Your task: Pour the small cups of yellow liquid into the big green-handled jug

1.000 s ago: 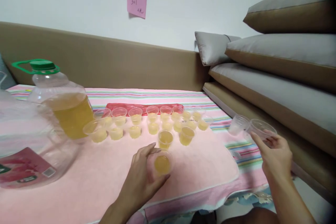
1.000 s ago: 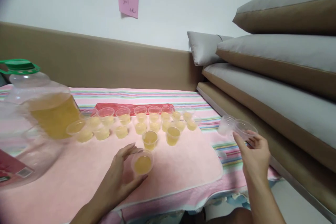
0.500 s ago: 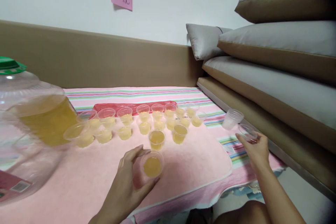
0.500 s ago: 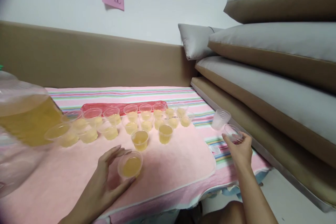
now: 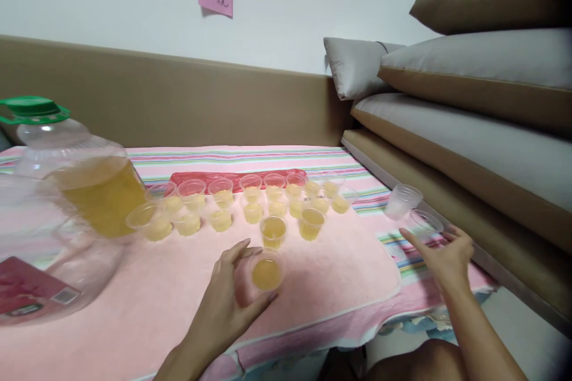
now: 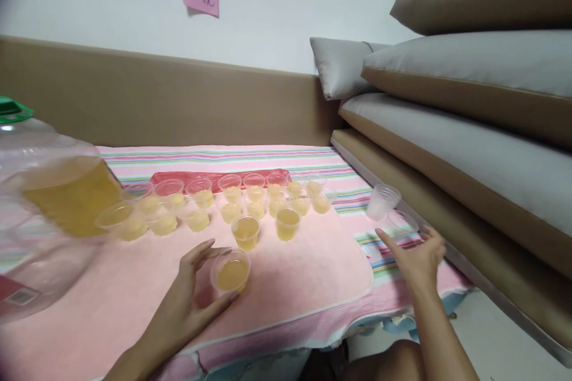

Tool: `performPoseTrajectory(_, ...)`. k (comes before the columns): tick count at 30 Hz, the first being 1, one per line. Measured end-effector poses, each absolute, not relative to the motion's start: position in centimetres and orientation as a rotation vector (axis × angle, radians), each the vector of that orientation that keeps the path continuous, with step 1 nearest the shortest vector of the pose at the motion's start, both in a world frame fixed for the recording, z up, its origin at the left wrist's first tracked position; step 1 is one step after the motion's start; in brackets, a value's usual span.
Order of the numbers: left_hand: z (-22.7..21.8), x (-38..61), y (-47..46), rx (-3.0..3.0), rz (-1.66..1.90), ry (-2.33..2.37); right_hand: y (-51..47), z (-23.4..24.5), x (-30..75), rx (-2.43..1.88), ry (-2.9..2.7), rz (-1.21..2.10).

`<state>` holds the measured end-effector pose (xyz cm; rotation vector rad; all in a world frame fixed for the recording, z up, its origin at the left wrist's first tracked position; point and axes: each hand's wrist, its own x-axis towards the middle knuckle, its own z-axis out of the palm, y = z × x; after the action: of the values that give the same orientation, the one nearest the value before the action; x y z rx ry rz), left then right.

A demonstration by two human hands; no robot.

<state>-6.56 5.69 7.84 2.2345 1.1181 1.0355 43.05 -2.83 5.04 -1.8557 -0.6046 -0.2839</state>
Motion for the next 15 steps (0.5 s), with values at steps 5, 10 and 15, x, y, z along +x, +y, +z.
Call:
performPoseTrajectory(5,8.2,-6.5,5.5,2.182,1.018,1.087,-4.9,8.1,37.4,-1.704,-0.785,-0.611)
performPoseTrajectory(10,8.3,-6.7,5.5,2.109,1.088,0.999,-3.7,9.3,27.6,-1.358,-1.195,-0.257)
performPoseTrajectory(15,9.1,-7.7,6.3,1.855,1.443,1.208,-2.2,9.1,18.2,-1.267,-1.638,0.153)
